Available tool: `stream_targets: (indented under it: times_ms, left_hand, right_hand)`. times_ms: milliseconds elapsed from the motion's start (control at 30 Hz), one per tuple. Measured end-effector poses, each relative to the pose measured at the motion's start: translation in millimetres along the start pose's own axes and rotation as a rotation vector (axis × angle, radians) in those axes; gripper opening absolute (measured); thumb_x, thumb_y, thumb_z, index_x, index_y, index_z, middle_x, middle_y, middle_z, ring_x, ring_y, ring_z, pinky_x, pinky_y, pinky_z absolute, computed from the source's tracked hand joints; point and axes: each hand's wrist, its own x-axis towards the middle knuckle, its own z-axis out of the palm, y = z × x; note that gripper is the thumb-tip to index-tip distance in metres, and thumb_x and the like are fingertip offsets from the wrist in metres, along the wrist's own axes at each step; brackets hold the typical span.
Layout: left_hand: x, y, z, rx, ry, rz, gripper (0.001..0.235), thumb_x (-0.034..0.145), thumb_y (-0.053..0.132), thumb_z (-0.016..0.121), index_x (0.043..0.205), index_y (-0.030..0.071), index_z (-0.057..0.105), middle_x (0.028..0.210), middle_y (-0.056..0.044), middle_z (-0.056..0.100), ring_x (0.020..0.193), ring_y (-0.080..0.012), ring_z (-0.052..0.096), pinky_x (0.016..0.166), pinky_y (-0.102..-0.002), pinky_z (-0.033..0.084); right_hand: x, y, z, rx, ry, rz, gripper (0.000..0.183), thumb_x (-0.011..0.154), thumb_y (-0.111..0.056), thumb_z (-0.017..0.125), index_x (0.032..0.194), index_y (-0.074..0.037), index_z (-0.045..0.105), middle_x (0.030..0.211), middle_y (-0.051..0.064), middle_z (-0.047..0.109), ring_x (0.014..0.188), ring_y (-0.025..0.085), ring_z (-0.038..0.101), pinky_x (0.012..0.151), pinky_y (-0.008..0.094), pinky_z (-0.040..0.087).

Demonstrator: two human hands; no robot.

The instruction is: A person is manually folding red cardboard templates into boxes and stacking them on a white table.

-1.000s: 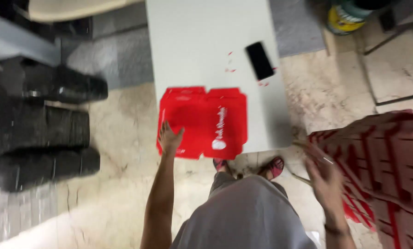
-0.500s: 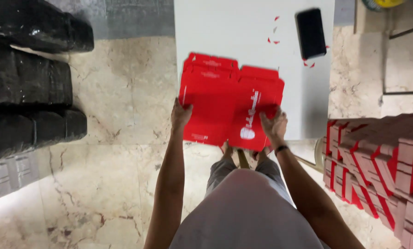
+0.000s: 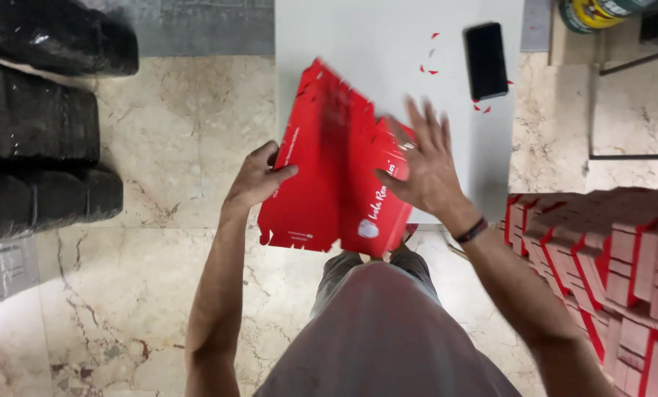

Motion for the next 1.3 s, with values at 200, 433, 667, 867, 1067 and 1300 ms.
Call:
stream_targets:
  times_ms: [200, 433, 667, 867, 1067, 1300]
  left_hand:
    - [-63.4, 157.9, 10.8, 0.520, -0.035, 0.589, 0.029, 0.093, 0.026, 0.073, 0.086, 0.019, 0.046, 0.057, 0.002, 0.056, 0.052, -0.0200, 0.058, 0.057, -0.036, 0.049]
    - [-90.8, 192.8, -77.0, 0.042, -0.322, 0.752, 0.069, 0.081, 0.004, 0.078, 0.146, 0.012, 0.055, 0.138, -0.015, 0.064, 0.126, -0.0259, 0.062, 0.109, -0.043, 0.049]
    - [31.4, 12.7, 11.5, -0.313, -0.231, 0.666, 0.091, 0.062, -0.008, 0.094, 0.143, 0.002, 0.055, 0.145, -0.013, 0.058, 0.135, -0.0162, 0.046, 0.121, -0.045, 0.034]
    - [3.1, 110.5, 9.4, 0.024, -0.371, 0.173, 0.015, 0.075, 0.009, 0.090, 0.087, 0.009, 0.082, 0.076, -0.003, 0.075, 0.077, -0.0120, 0.059, 0.074, -0.034, 0.052]
    - [1.2, 101.4, 27.4, 0.449, -0.132, 0.614, 0.016, 0.082, 0.019, 0.083, 0.095, 0.029, 0.083, 0.087, 0.006, 0.081, 0.083, -0.0193, 0.077, 0.075, -0.033, 0.058]
    - [30.6, 49.6, 78.7, 0.259, 0.032, 0.875, 0.041, 0.073, 0.013, 0.093, 0.110, 0.023, 0.079, 0.092, 0.008, 0.072, 0.085, -0.0120, 0.068, 0.072, -0.026, 0.058]
  right_hand:
    - [99.7, -78.9, -96.2, -0.378, -0.534, -0.410, 0.054, 0.081, -0.047, 0.075, 0.120, -0.011, 0.064, 0.116, 0.012, 0.052, 0.113, 0.037, 0.046, 0.093, 0.066, 0.033]
    - [71.0, -24.3, -140.2, -0.101, -0.823, -0.096, 0.048, 0.099, -0.043, 0.058, 0.072, -0.007, 0.074, 0.061, 0.017, 0.068, 0.069, 0.044, 0.072, 0.067, 0.051, 0.058]
    - [-12.6, 70.6, -190.3, 0.307, -0.516, 0.211, 0.065, 0.087, -0.033, 0.080, 0.046, 0.009, 0.051, 0.038, 0.019, 0.039, 0.033, 0.027, 0.042, 0.038, 0.041, 0.036]
    - [-120.2, 111.0, -158.4, 0.647, -0.415, 0.475, 0.034, 0.091, -0.030, 0.074, 0.084, 0.002, 0.081, 0.045, 0.007, 0.050, 0.041, 0.019, 0.036, 0.048, 0.033, 0.046]
    - [-158.2, 112.2, -86.4, 1.033, -0.086, 0.476, 0.027, 0.089, -0.016, 0.076, 0.102, 0.008, 0.076, 0.085, 0.018, 0.066, 0.083, 0.023, 0.056, 0.076, 0.035, 0.054]
    - [-216.6, 168.5, -7.5, 1.161, 0.191, 0.653, 0.082, 0.085, -0.058, 0.068, 0.127, 0.011, 0.064, 0.116, 0.029, 0.063, 0.120, 0.036, 0.054, 0.094, 0.047, 0.051]
